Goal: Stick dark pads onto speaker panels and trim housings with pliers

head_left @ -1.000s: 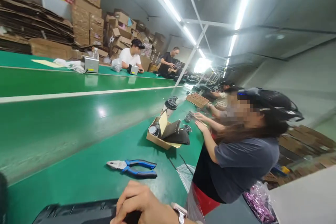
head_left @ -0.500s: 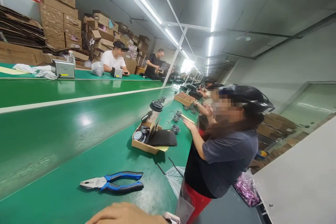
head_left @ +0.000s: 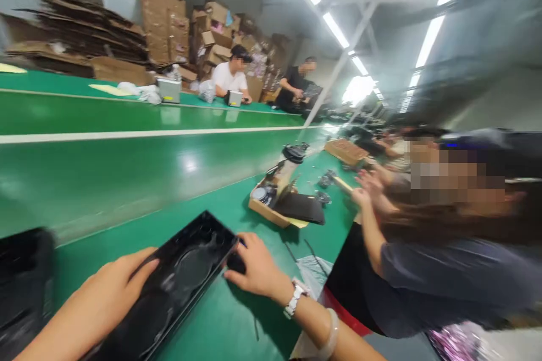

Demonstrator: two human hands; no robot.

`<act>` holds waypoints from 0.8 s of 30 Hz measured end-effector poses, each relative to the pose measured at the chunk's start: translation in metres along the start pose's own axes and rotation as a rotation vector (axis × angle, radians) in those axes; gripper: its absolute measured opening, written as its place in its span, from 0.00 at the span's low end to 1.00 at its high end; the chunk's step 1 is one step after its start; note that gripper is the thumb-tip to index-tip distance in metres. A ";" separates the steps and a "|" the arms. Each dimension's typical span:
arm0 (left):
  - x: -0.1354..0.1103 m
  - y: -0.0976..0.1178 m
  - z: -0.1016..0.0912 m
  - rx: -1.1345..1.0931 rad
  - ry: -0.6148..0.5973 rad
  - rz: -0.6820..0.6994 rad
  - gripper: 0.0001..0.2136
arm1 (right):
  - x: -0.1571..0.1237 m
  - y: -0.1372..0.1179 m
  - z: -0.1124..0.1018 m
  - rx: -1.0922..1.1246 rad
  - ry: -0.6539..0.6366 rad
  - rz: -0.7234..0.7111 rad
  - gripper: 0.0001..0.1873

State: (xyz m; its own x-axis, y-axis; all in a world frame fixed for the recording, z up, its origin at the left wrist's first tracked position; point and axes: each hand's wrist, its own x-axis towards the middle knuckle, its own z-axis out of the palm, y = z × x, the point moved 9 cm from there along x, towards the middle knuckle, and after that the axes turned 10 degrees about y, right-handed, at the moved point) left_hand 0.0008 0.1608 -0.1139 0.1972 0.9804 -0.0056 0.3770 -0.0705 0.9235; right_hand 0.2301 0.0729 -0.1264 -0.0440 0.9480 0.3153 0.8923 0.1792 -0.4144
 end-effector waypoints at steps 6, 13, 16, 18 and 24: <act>-0.029 0.010 0.002 0.530 -0.043 -0.085 0.13 | -0.007 0.001 0.015 0.077 -0.044 0.107 0.12; -0.027 0.014 0.002 0.577 -0.136 -0.077 0.12 | -0.016 0.029 -0.002 0.293 -0.231 0.302 0.19; -0.027 0.010 0.007 0.586 -0.163 -0.067 0.12 | -0.042 0.046 -0.022 0.578 -0.239 0.474 0.21; -0.027 0.008 0.013 0.603 -0.169 -0.063 0.12 | -0.058 0.051 -0.037 0.916 -0.141 0.600 0.19; -0.034 0.018 0.034 0.707 -0.147 -0.037 0.14 | -0.064 0.020 -0.062 1.194 -0.089 0.543 0.17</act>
State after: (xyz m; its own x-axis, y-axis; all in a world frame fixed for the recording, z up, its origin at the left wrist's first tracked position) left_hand 0.0317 0.1197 -0.1102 0.2743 0.9529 -0.1294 0.8714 -0.1894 0.4526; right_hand 0.2789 -0.0003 -0.1019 0.1220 0.9784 -0.1670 -0.1369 -0.1501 -0.9791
